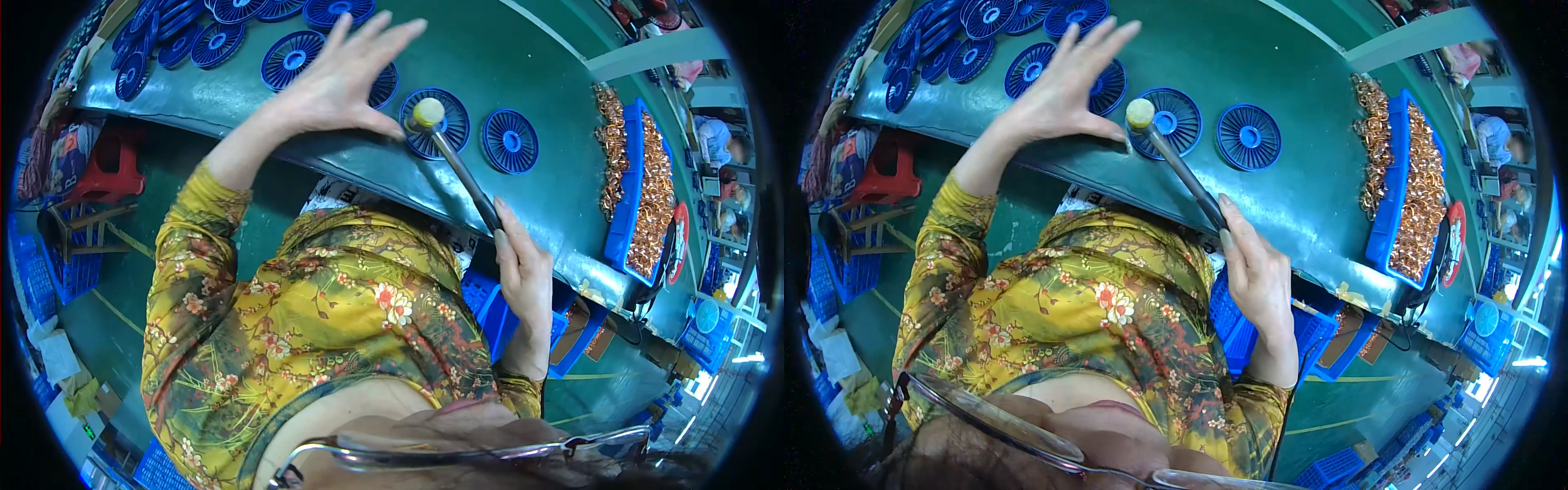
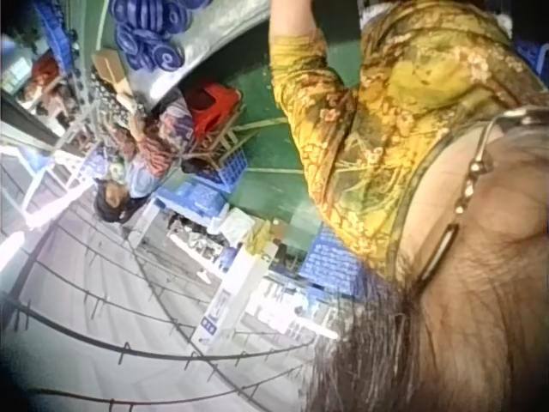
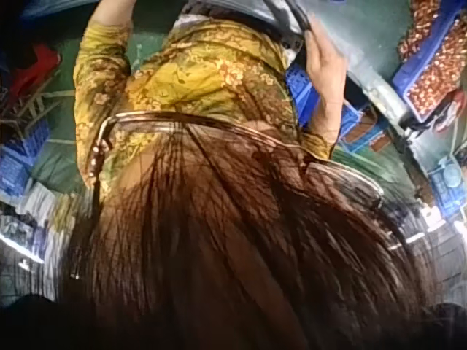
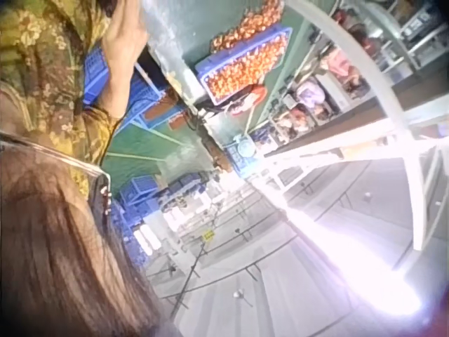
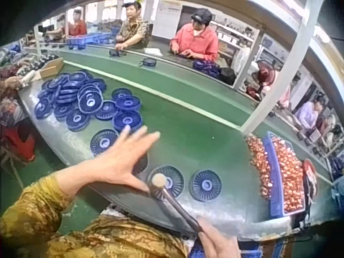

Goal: The recorder is assembling small copper components into blue plastic fan blades at an assembly line.

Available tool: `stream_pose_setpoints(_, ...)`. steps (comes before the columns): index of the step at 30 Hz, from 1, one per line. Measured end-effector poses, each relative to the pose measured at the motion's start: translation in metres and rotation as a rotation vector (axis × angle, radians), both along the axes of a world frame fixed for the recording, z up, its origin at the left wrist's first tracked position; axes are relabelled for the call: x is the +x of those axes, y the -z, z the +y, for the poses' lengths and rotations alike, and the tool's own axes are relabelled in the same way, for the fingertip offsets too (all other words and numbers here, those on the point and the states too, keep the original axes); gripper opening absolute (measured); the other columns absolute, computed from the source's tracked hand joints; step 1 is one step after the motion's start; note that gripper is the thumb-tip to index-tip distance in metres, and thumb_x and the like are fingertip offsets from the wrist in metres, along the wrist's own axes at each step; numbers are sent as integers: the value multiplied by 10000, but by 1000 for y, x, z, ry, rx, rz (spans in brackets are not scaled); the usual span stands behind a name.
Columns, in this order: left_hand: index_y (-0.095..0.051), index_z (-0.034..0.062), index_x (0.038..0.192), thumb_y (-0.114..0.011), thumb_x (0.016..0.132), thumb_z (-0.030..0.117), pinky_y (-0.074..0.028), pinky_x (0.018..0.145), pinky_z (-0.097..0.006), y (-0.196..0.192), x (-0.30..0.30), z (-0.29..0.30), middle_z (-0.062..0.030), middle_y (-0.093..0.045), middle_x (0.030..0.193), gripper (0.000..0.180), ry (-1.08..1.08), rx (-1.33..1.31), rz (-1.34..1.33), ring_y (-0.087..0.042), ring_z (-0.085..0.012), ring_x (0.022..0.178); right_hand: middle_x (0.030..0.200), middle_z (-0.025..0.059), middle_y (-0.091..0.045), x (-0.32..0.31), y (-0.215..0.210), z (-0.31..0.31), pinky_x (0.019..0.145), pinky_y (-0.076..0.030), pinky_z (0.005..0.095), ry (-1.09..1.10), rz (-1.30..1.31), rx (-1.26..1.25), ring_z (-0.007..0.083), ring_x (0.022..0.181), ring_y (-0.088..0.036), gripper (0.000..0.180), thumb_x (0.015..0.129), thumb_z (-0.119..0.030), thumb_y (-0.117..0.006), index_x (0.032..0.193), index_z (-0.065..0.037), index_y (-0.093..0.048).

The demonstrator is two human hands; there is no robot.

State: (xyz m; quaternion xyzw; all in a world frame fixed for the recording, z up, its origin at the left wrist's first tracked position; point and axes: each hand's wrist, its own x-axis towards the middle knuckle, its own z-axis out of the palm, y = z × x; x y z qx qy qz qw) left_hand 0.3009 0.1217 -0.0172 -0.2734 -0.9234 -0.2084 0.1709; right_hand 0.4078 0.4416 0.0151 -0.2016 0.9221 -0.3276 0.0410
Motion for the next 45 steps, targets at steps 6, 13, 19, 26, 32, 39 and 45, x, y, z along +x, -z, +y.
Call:
stream_pose_setpoints(6, -210, 122, 1475, -803, 630, 441, -103, 1138, -556, 7, 14, -31, -123, -344, 1467, 1080, -122, -53, -13, -262, -356, 1379, 1150, 193, -628, 1, 2, 6, 857, -507, 350, -3, -251, -35, 331, 1032, -634, 328, 902, -54, -564, 1229, -59, -594)
stream_pose_setpoints(13, -180, 97, 1476, -823, 612, 333, -113, 1149, -532, 10, 28, 9, -153, -400, 1396, 1102, -16, 80, -119, -391, -287, 1310, 836, 47, -622, 0, -5, 9, 509, -392, 196, 257, -14, -535, 51, 581, -484, 394, 924, -7, -488, 1317, -28, -518)
stream_pose_setpoints(19, -117, 114, 1488, -820, 617, 366, -114, 1152, -535, 16, 27, 12, -157, -532, 1267, 1148, -22, 134, -133, -451, -298, 1262, 1196, 210, -599, -8, 15, -6, 832, -504, 355, 41, -172, -7, 312, 1047, -633, 396, 898, -34, -551, 1292, -74, -539)
stream_pose_setpoints(26, -84, 104, 1490, -798, 643, 460, -115, 1150, -536, 21, 29, 8, -160, -553, 1275, 1164, -17, 161, -116, -406, -314, 1304, 945, 163, -690, -14, 5, -18, 638, -513, 360, 1, 96, -34, 260, 735, -686, 380, 918, -66, -539, 1298, -72, -533)
stream_pose_setpoints(32, -285, 51, 1439, -749, 714, 476, -194, 1117, -532, 14, 30, -38, -160, -377, 1440, 960, -159, 149, 202, -318, -329, 1361, 951, 229, -657, -17, 4, -13, 626, -517, 369, 81, 26, 17, 318, 752, -682, 368, 908, -81, -561, 1275, -110, -565)
stream_pose_setpoints(39, -304, 61, 1422, -825, 621, 406, -341, 1043, -465, 22, 34, -72, -197, -482, 1285, 1016, -422, 252, -14, -452, -351, 1201, 1029, 201, -658, -17, 13, -25, 705, -525, 352, -66, -74, -5, 298, 816, -690, 348, 908, -104, -580, 1256, -116, -584)
stream_pose_setpoints(45, -246, 106, 1446, -835, 600, 258, -416, 989, -409, 16, 48, -13, -193, -479, 1237, 1041, -202, 297, -184, -496, -347, 1151, 790, 86, -628, -23, -1, -23, 552, -448, 251, 153, 0, -213, 80, 587, -503, 335, 947, -105, -529, 1276, -49, -565)
